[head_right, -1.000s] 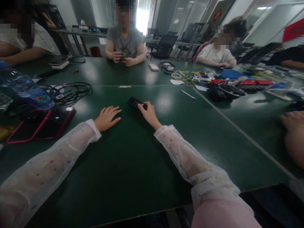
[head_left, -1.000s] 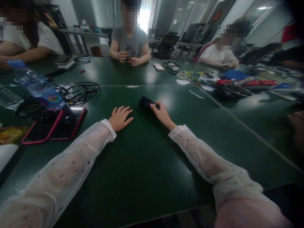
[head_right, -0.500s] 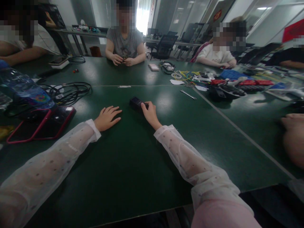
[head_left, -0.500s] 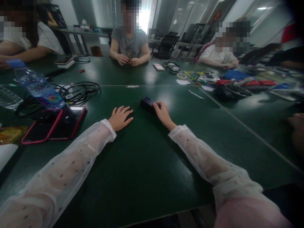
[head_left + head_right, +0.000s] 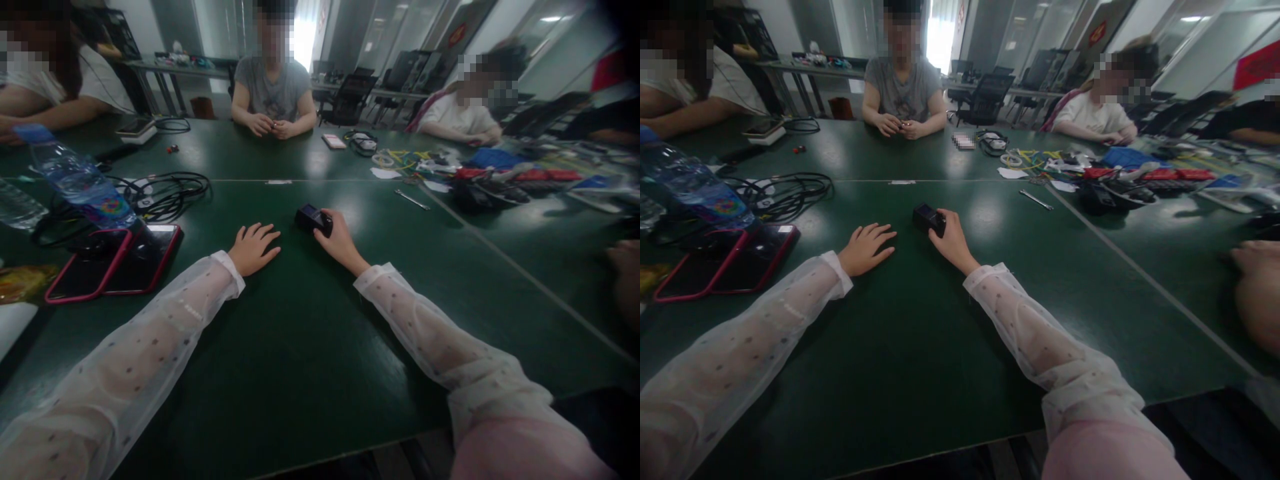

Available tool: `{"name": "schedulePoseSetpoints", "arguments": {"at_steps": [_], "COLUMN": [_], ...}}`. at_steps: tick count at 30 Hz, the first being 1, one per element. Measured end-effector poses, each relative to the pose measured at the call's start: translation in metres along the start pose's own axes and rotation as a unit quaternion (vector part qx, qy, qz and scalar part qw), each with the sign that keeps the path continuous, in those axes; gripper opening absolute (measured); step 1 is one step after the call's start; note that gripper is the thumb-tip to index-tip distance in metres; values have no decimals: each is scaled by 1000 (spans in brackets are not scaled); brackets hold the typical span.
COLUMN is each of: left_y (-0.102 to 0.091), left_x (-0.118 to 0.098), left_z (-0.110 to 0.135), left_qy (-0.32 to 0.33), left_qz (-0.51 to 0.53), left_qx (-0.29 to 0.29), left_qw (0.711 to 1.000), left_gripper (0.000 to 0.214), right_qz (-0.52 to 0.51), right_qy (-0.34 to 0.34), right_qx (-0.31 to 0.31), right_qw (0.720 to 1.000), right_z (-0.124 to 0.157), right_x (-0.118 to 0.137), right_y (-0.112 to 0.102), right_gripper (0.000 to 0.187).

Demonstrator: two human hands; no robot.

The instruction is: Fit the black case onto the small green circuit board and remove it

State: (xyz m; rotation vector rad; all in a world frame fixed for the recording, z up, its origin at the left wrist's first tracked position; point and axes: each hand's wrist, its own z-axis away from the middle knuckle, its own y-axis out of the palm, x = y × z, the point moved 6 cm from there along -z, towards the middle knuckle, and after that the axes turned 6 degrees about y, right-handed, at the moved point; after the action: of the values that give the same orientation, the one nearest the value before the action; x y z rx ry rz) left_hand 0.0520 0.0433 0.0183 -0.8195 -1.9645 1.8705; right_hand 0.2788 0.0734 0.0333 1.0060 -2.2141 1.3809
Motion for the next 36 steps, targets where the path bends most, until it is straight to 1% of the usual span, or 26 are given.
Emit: {"name": "schedulePoseSetpoints", "arguments": {"at_steps": [5, 9, 15, 23, 29, 36], "left_y": [1, 1, 1, 0, 1, 0], "left_x": [0, 1, 0, 0, 0, -1], "left_z": [0, 0, 0, 0, 1, 1], "left_qy": [-4, -11, -9, -5, -7, 3], "left_qz": [4, 2, 4, 3, 10, 15], "left_qx": [6, 4, 4, -2, 6, 8], "left_qw": [1000, 1000, 1000, 1000, 1000, 1000], "left_gripper": [55, 56, 56, 56, 57, 53], "right_qz": [15, 21, 33, 48, 49, 48], "right_qy": [26, 44, 26, 20, 25, 20], "right_qx": [-6, 1, 5, 16, 18, 19], "right_qw": [1000, 999, 999, 998, 998, 998], "right_z": [0, 0, 1, 3, 2, 2], "right_x": [-4, -4, 0, 3, 2, -2], "right_y": [0, -1, 0, 1, 1, 3], "right_gripper": [52, 52, 58, 57, 58, 59]}}
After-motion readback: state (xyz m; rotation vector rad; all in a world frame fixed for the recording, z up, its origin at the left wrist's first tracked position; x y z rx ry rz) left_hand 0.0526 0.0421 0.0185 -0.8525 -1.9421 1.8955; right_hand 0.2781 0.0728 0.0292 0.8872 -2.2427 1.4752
